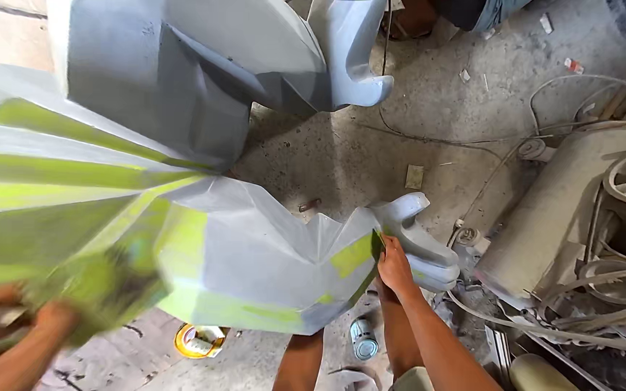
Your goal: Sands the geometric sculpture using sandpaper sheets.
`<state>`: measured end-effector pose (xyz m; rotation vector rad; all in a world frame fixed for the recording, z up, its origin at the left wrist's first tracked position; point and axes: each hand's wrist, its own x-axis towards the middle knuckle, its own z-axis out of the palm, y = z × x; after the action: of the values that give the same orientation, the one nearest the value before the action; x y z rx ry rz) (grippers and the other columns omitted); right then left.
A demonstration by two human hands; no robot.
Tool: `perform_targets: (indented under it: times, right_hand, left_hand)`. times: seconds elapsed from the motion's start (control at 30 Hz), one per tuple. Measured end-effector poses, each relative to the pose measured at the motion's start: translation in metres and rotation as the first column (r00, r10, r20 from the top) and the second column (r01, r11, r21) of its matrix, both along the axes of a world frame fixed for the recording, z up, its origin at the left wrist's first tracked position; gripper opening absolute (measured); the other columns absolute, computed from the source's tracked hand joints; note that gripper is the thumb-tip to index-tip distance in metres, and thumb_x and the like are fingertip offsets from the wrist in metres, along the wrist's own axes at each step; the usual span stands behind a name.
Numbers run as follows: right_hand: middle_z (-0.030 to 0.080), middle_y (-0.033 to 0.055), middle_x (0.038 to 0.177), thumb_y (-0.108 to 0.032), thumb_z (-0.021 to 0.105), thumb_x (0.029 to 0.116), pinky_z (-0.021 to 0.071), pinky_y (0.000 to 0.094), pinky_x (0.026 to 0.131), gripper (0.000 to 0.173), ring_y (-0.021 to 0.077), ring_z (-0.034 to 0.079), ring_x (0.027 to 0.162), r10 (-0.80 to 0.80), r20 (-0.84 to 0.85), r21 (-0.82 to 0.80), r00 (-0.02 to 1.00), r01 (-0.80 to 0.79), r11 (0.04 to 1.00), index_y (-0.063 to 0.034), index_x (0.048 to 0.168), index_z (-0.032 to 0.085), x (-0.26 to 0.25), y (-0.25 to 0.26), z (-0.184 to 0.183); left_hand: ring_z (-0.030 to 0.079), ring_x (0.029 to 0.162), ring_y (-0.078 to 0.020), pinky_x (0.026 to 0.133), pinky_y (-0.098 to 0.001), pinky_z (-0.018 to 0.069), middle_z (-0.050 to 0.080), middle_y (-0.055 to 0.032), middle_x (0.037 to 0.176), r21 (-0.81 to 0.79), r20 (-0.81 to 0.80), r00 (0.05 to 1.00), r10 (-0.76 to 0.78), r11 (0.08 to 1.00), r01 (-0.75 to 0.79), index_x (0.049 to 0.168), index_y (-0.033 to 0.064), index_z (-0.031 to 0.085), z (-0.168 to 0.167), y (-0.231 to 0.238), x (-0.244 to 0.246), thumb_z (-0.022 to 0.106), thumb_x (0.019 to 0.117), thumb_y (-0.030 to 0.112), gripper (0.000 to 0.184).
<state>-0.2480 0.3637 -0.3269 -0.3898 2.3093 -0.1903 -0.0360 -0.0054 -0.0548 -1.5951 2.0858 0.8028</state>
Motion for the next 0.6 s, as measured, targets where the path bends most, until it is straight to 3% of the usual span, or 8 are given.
perform_targets:
  times: [0.03,0.07,0.13,0.23,0.33,0.43,0.5,0.6]
  right_hand:
    - [0.054,0.0191,0.144,-0.01,0.055,0.0995,0.0538,0.0512,0.101,0.051,0.0348,0.062,0.123,0.023,-0.016,0.04,1.0,-0.022,0.999,-0.0069,0.15,0.05,0.0,-0.004,-0.006]
    - [0.055,0.0207,0.141,-0.011,0.058,0.0982,0.055,0.0515,0.099,0.052,0.0361,0.063,0.12,0.04,-0.025,0.083,0.999,-0.038,0.996,-0.0056,0.149,0.05,0.002,-0.009,-0.008]
    - [0.056,0.0226,0.138,-0.013,0.059,0.0976,0.0557,0.0512,0.096,0.054,0.0372,0.064,0.116,0.044,-0.012,0.152,0.999,-0.041,0.988,-0.0043,0.15,0.049,0.009,-0.016,-0.008]
    - [0.054,0.0228,0.137,-0.01,0.06,0.0954,0.0555,0.0495,0.097,0.057,0.0367,0.062,0.118,0.066,0.03,0.192,0.997,-0.071,0.979,-0.0052,0.151,0.048,0.023,-0.009,-0.003]
    - [0.054,0.0178,0.141,-0.012,0.061,0.0925,0.0543,0.044,0.102,0.061,0.0307,0.06,0.123,0.128,0.086,0.168,0.988,-0.141,0.976,-0.0103,0.152,0.049,0.031,0.016,0.006]
    - [0.059,0.0087,0.139,-0.017,0.052,0.0975,0.053,0.0417,0.104,0.051,0.0226,0.062,0.123,0.077,0.113,0.096,0.991,-0.088,0.991,-0.0172,0.148,0.057,0.019,0.034,0.02]
    - [0.063,0.0094,0.136,-0.015,0.05,0.0999,0.054,0.0461,0.102,0.043,0.0244,0.064,0.12,-0.002,0.052,0.026,0.999,0.001,1.0,-0.0146,0.141,0.062,0.003,0.031,0.018]
    - [0.058,0.0145,0.142,-0.011,0.05,0.1016,0.0526,0.0524,0.103,0.045,0.0306,0.061,0.124,-0.065,0.04,-0.045,0.997,0.066,0.997,-0.0103,0.147,0.056,-0.01,0.016,-0.003]
  left_hand:
    - [0.061,0.074,-0.0196,0.071,-0.0346,0.0546,0.062,-0.0239,0.09,-0.057,-0.271,0.962,-0.016,0.998,0.001,0.109,-0.0177,0.056,-0.042,-0.004,0.007,0.053,0.1016,0.011,0.03]
    - [0.059,0.066,-0.0125,0.062,-0.0314,0.0532,0.061,-0.0141,0.081,-0.074,-0.459,0.888,0.001,0.997,-0.039,0.104,-0.01,0.058,-0.082,-0.002,0.008,0.056,0.0998,0.014,0.025]
    - [0.061,0.063,-0.0062,0.061,-0.0294,0.0577,0.062,-0.0005,0.08,0.014,-0.636,0.765,0.103,0.992,-0.122,0.103,0.0035,0.06,-0.143,0.017,-0.008,0.059,0.0995,0.016,0.014]
    - [0.057,0.058,-0.0023,0.056,-0.0238,0.0545,0.06,0.0067,0.076,0.046,-0.746,0.65,0.141,0.986,-0.161,0.102,0.0098,0.062,-0.2,0.052,-0.038,0.058,0.0989,0.015,0.007]
    - [0.054,0.056,-0.002,0.052,-0.0198,0.0478,0.061,0.0041,0.075,0.004,-0.786,0.606,0.121,0.982,-0.191,0.102,0.0071,0.065,-0.234,0.071,-0.047,0.06,0.0978,0.014,0.009]
    - [0.052,0.055,0.0006,0.049,-0.0171,0.044,0.061,0.0043,0.074,-0.065,-0.783,0.62,0.058,0.983,-0.174,0.102,0.0066,0.065,-0.243,0.078,-0.048,0.061,0.0959,0.016,0.012]
    - [0.052,0.055,0.0009,0.049,-0.017,0.0442,0.062,0.0041,0.074,-0.084,-0.785,0.618,0.034,0.983,-0.161,0.103,0.0067,0.066,-0.246,0.077,-0.046,0.061,0.0953,0.017,0.014]
    - [0.054,0.057,0.0004,0.05,-0.0176,0.046,0.063,0.003,0.076,-0.095,-0.783,0.622,0.017,0.985,-0.147,0.104,0.0063,0.066,-0.249,0.077,-0.044,0.061,0.0953,0.018,0.015]
